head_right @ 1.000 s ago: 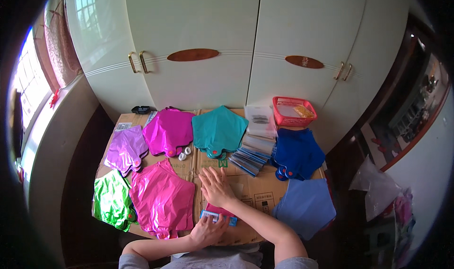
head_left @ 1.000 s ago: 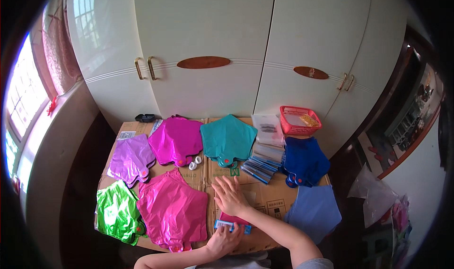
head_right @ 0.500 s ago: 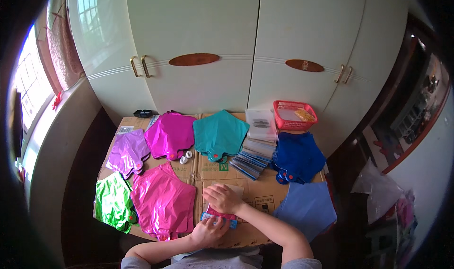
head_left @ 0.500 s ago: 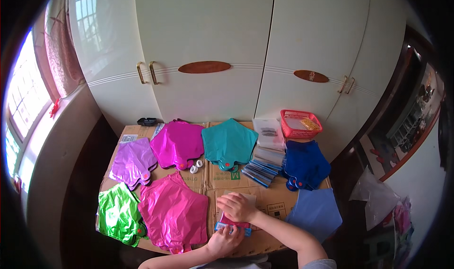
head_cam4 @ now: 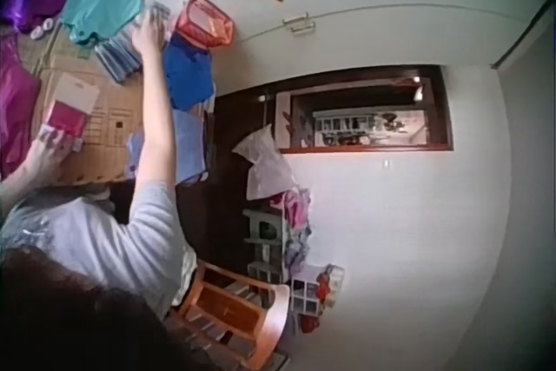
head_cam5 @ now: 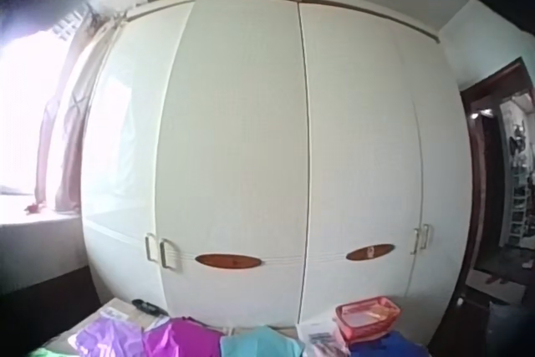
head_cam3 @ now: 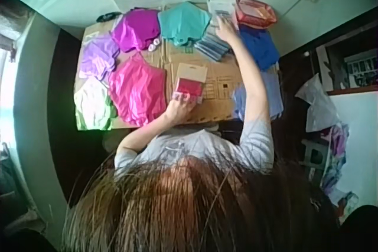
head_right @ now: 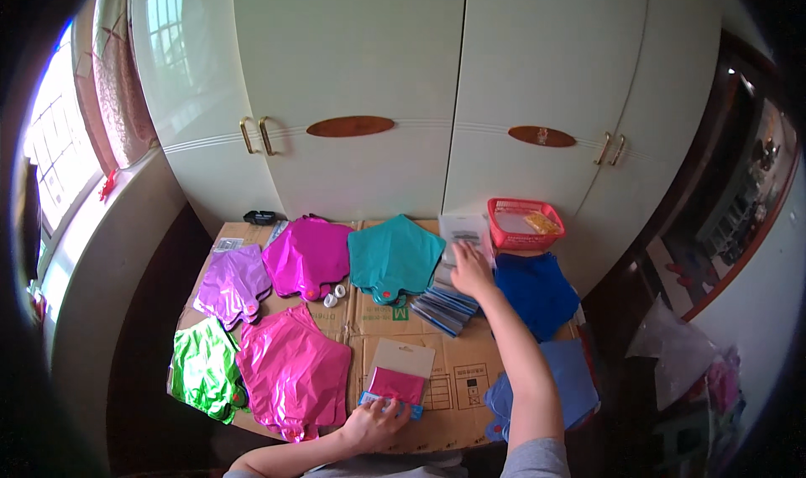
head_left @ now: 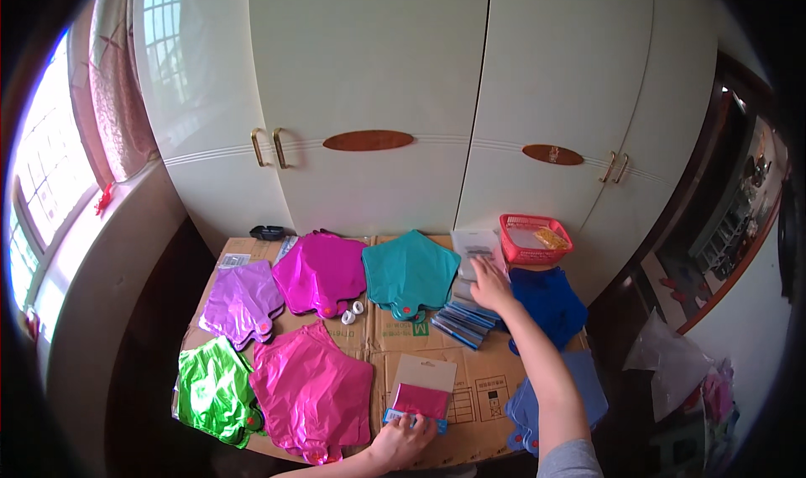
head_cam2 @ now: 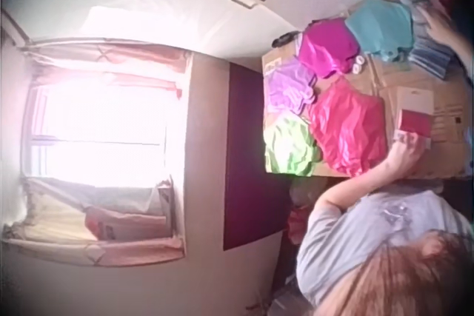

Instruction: Folding colorful fabric items and placing them into clear plastic sleeves with cardboard inserts for retail packaging.

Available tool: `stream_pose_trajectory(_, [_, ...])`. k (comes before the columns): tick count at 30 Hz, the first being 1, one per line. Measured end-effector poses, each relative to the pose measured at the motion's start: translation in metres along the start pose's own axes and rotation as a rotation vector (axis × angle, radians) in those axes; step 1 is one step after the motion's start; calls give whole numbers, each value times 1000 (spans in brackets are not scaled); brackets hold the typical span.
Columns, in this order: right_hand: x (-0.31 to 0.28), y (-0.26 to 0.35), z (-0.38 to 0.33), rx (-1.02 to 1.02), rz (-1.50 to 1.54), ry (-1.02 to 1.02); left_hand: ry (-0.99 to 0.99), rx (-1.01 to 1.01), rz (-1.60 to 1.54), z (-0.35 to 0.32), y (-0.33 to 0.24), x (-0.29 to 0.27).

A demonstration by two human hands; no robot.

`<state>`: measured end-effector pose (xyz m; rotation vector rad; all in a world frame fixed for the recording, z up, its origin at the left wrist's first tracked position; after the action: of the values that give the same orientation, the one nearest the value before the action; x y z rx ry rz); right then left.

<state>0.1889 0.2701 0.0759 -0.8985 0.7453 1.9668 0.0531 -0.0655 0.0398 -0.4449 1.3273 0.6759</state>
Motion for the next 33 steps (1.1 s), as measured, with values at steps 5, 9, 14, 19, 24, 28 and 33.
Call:
stream_pose_trajectory(5, [40,-30,-3,159,-50,501,-45,-6,14,-1,3,-15])
stream_pose_trajectory(9, [27,-20,-5,173,-28,518,-36,-26,-10,-1,4,-14])
stream_pose_trajectory(14, [7,-35,-10,218,54,275,17,-24,-38,-4,3,5])
stream_pose_trajectory(19, [-23,-20,-13,245,125,164,44,-11,-25,-3,4,2])
stream_pose_trajectory(24, [-40,-7,-21,225,152,76,46,20,45,-2,4,4])
stream_pose_trajectory(28, [-32,-14,-20,173,189,42,66,28,12,-1,3,0])
stream_pose_trajectory(33, [-35,-22,-16,252,272,67,9,10,2,-1,4,-1])
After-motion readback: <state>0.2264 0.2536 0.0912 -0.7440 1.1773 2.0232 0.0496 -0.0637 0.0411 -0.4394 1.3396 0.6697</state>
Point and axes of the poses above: each hand's wrist, its own z-axis towards the middle knuckle, its own x-axis out of the palm, y = z × x, the point moved 10 cm from there along z, towards the middle knuckle, and after that the axes turned 5 degrees about x, right-handed, at the moved point
